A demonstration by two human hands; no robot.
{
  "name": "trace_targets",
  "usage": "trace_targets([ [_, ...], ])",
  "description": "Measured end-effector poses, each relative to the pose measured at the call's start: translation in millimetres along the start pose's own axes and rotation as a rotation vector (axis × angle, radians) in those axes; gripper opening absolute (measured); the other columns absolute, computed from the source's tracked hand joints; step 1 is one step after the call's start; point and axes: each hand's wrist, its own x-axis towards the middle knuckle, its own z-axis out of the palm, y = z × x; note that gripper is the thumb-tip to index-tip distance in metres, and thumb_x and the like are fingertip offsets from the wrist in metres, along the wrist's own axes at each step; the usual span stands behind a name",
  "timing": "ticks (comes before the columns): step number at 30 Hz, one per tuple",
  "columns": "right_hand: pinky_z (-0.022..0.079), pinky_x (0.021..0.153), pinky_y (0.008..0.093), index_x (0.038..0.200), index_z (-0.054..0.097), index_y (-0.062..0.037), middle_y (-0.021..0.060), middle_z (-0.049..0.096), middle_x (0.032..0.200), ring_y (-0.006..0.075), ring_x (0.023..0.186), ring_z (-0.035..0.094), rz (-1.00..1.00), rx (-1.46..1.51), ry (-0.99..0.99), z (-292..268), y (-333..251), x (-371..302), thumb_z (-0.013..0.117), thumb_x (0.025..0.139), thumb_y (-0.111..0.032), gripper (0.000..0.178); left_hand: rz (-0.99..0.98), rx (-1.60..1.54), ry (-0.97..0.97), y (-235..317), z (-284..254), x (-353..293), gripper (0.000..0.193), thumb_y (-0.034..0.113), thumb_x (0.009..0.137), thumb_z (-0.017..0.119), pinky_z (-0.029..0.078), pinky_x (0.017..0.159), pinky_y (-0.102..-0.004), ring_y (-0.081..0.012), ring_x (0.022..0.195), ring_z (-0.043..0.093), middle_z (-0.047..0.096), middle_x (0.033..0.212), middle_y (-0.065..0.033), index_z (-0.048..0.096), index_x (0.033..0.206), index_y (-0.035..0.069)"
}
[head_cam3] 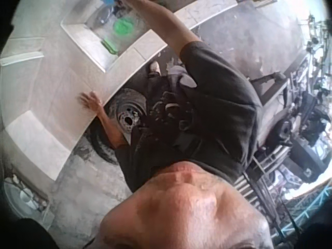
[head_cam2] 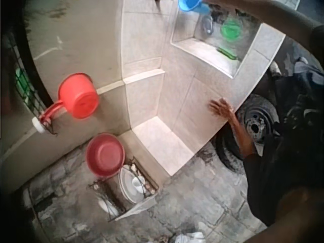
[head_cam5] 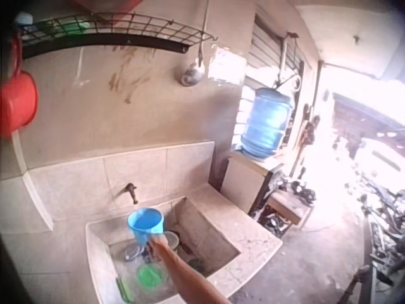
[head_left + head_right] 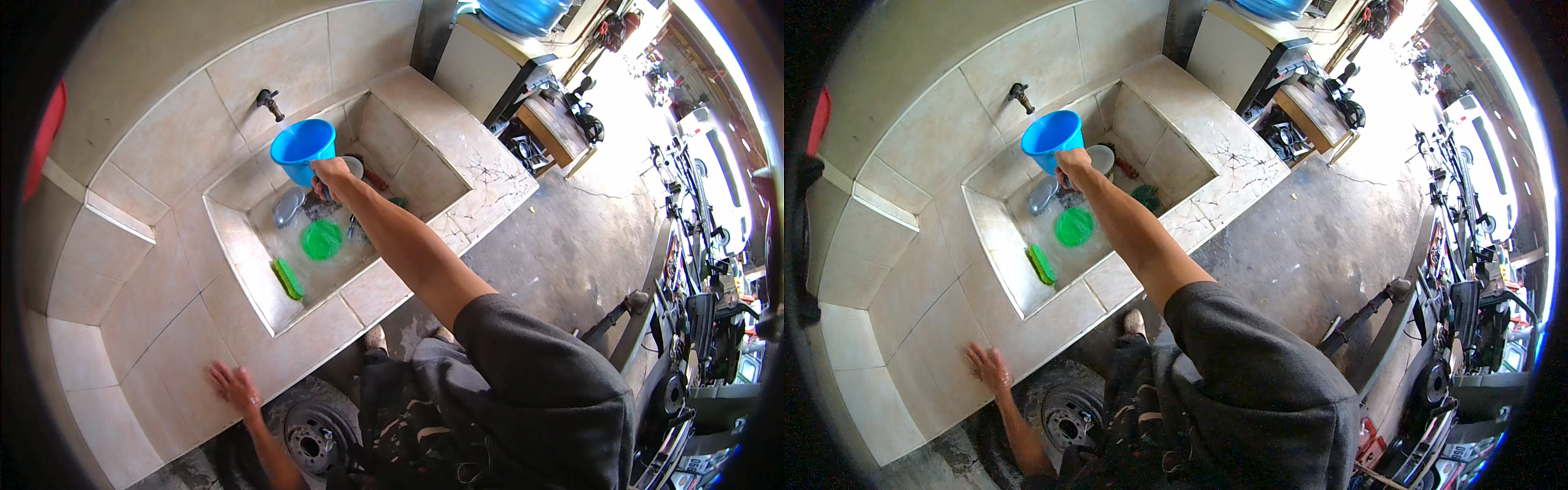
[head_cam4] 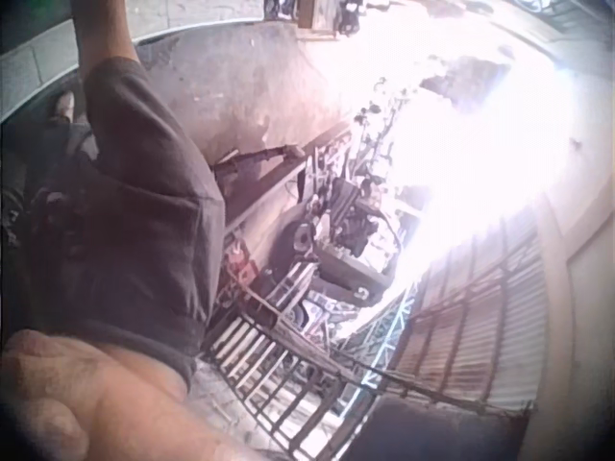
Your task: The person scrubs a tiled sink and countertop with a small dark sponge, then rinses the surfaces by repeatedly scooping water from a blue plastic scoop under a running tap and pouring it over the tiles. The person wipes the wet tiles with their hand and continues rinsing until the end of the clip.
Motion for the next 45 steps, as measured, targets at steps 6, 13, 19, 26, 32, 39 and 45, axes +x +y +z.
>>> trace_targets([
  [6, 0.034, 0.035, 0.031, 0.067, 0.046, -0.0039, 0.0068, 0.049, 0.053, 0.014, 0.039, 0.044, 0.033, 0.014, 0.066, 9, 6, 4, 0.052, 0.084, -0.017, 0.022, 0.093, -0.024, 0.047, -29, 17, 5, 0.068, 0.054, 0.089, 0.03, 0.011, 0.103, -0.0608, -0.0333, 0.136, 0.012, 0.01, 0.149, -0.0121, 0.016, 0.143, 0.015],
  [13, 0.033, 0.034, 0.0303, 0.068, 0.049, -0.0014, 0.0082, 0.049, 0.052, 0.0145, 0.039, 0.044, 0.028, -0.076, 0.06, -3, 7, 4, 0.055, 0.085, -0.021, 0.027, 0.074, -0.011, 0.054, -17, 1, 2, 0.066, 0.052, 0.09, 0.032, 0.012, 0.103, -0.0604, -0.0329, 0.136, 0.013, 0.009, 0.15, -0.011, 0.018, 0.143, 0.015],
  [19, 0.033, 0.032, 0.0307, 0.067, 0.05, 0.0008, 0.0102, 0.051, 0.053, 0.0166, 0.038, 0.045, 0.043, -0.012, 0.006, -10, 11, 21, 0.056, 0.085, -0.022, 0.03, -0.086, -0.013, 0.062, 1, 16, -19, 0.064, 0.05, 0.092, 0.03, 0.011, 0.104, -0.0583, -0.0324, 0.136, 0.012, 0.01, 0.149, -0.012, 0.019, 0.143, 0.013],
  [26, 0.033, 0.032, 0.0318, 0.064, 0.049, -0.0009, 0.0091, 0.049, 0.052, 0.017, 0.037, 0.044, 0.097, 0.039, -0.114, -12, 11, 28, 0.057, 0.083, -0.021, 0.029, -0.159, -0.07, 0.054, 41, 11, -37, 0.067, 0.052, 0.091, 0.029, 0.014, 0.103, -0.0596, -0.0322, 0.137, 0.01, 0.008, 0.15, -0.0108, 0.015, 0.143, 0.013],
  [32, 0.033, 0.032, 0.0336, 0.064, 0.049, 0.0013, 0.0098, 0.05, 0.053, 0.0181, 0.039, 0.047, 0.097, 0.028, -0.187, -10, 11, 28, 0.056, 0.081, -0.019, 0.028, -0.327, -0.158, -0.058, 66, -5, -39, 0.068, 0.05, 0.092, 0.029, 0.005, 0.109, -0.0466, -0.031, 0.137, 0.006, 0.008, 0.149, -0.0128, 0.015, 0.142, 0.007],
  [39, 0.036, 0.029, 0.0322, 0.056, 0.05, 0.0024, 0.0116, 0.051, 0.049, 0.0196, 0.035, 0.047, 0.108, -0.031, -0.214, -17, 21, 28, 0.049, 0.08, -0.014, 0.029, -0.363, -0.096, -0.079, 83, 3, -46, 0.071, 0.054, 0.091, 0.028, 0.01, 0.105, -0.0553, -0.0297, 0.138, 0.006, 0.004, 0.15, -0.0101, 0.012, 0.143, 0.009],
  [45, 0.036, 0.033, 0.0321, 0.063, 0.05, 0.0006, 0.0095, 0.053, 0.056, 0.0176, 0.041, 0.05, 0.141, -0.06, -0.195, -26, 26, 35, 0.057, 0.08, -0.021, 0.028, -0.379, -0.05, -0.1, 90, 8, -48, 0.069, 0.052, 0.091, 0.029, 0.012, 0.107, -0.05, -0.0314, 0.137, 0.008, 0.008, 0.149, -0.0141, 0.017, 0.142, 0.008],
])
